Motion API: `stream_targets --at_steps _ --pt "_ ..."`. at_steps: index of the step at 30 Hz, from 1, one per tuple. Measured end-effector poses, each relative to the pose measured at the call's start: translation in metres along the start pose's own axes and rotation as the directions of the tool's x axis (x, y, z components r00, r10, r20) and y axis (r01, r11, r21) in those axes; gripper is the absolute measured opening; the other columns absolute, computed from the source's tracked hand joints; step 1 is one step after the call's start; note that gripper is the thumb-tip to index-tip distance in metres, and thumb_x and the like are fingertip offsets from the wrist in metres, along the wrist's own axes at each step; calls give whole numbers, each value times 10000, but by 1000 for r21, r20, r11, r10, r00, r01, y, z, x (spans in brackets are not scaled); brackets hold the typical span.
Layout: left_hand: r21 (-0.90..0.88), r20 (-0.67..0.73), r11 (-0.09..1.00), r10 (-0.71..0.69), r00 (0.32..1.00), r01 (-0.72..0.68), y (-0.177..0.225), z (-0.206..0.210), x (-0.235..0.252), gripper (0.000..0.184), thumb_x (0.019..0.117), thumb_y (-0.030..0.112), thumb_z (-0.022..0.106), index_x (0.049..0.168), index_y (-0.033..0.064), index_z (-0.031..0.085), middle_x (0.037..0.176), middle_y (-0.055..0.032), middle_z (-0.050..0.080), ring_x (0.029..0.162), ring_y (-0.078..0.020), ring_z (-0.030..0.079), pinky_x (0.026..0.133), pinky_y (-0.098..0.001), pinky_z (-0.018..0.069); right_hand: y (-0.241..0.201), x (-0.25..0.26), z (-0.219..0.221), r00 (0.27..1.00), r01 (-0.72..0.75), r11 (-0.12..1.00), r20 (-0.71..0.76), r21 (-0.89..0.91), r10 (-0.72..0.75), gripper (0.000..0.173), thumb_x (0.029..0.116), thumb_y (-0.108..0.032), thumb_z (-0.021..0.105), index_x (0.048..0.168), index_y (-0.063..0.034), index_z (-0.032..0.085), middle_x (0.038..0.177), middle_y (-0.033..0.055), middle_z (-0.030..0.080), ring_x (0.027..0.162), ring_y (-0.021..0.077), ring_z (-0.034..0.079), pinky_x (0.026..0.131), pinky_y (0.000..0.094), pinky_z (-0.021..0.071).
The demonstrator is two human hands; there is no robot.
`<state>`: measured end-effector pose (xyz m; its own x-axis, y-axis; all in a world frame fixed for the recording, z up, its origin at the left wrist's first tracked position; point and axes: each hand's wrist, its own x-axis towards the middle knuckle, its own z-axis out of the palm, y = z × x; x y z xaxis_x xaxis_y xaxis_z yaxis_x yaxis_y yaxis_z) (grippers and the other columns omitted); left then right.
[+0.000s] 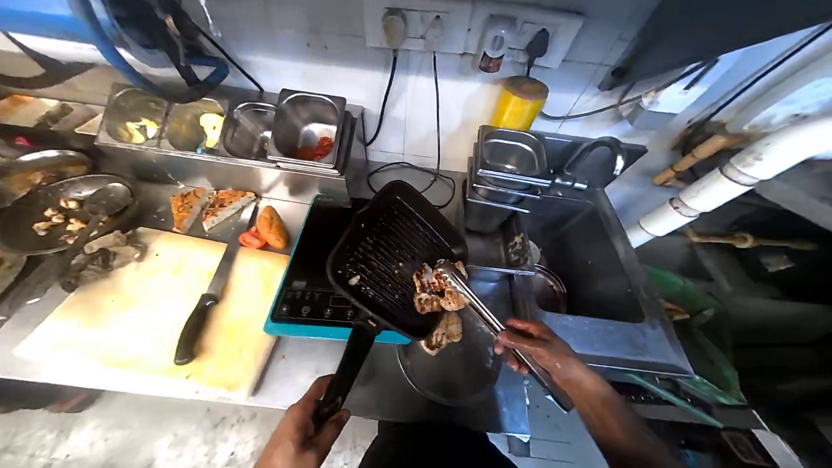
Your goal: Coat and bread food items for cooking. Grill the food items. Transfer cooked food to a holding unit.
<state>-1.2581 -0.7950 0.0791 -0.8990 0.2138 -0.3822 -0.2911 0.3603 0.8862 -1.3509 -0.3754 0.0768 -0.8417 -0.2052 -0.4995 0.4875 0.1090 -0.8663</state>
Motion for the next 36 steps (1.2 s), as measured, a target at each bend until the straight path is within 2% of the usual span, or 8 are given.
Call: stream_targets --at_steps 12,17,22,25,29,32,34,36 --pt "520 -284 850 260 923 -79 -10 33 -33 475 948 191 626 1342 -60 540 693 -103 646 520 -206 603 516 -428 538 136 -48 -1 990 -115 909 122 402 71 327 940 -337 687 1114 -71 613 900 82 711 567 103 631 487 228 530" --pt "74 -296 992 118 948 -100 -32 27 -31 555 944 185 637 1419 -29 447 702 -5 584 494 -95 526 462 -290 491 135 -73 -29 988 -156 977 48 145 150 436 900 -397 704 1179 -70 631 879 67 715 565 124 635 489 259 537" --pt "-522 -227 843 7 974 -128 -20 3 1 345 940 109 564 1273 53 489 621 43 500 447 -44 467 413 -195 421 82 -88 -49 993 -83 818 -117 -569 19 473 916 -414 750 1314 -166 686 953 40 735 706 156 688 629 359 596" --pt "-597 -214 796 -36 976 -102 -21 -12 22 243 966 81 508 1204 36 511 621 25 482 446 -48 452 407 -191 406 58 -94 -54 984 -87 601 -164 -794 -74 566 875 -511 765 1348 -211 683 938 39 737 782 188 681 755 476 567" --pt "-575 -213 816 -78 974 -60 -25 -14 41 202 1017 86 476 1204 31 525 617 -7 496 434 -61 464 397 -191 426 51 -107 -60 949 -152 527 -272 -836 -157 533 887 -487 770 1349 -236 684 905 26 733 742 185 669 716 498 565" --pt "-416 -329 909 -114 937 -36 -30 -20 40 309 1090 229 431 1268 20 572 810 -87 682 624 -151 654 546 -280 563 47 -113 -51 915 -155 496 -313 -854 -254 492 881 -433 787 1324 -236 706 885 36 736 716 200 670 687 515 565" --pt "-464 -466 884 -200 862 -46 -39 -17 29 476 1111 364 303 1344 52 578 1011 -95 714 827 -199 703 687 -363 596 40 -107 -35 924 -167 431 -293 -887 -245 468 893 -438 779 1329 -287 704 937 47 753 790 233 701 736 550 574" --pt "-552 -586 833 -354 729 -39 -56 5 19 418 1122 362 295 1203 68 581 851 -10 656 714 -136 649 613 -338 555 28 -97 -23 952 -179 356 -253 -917 -172 456 912 -453 755 1346 -330 687 984 54 761 874 264 717 794 570 566"
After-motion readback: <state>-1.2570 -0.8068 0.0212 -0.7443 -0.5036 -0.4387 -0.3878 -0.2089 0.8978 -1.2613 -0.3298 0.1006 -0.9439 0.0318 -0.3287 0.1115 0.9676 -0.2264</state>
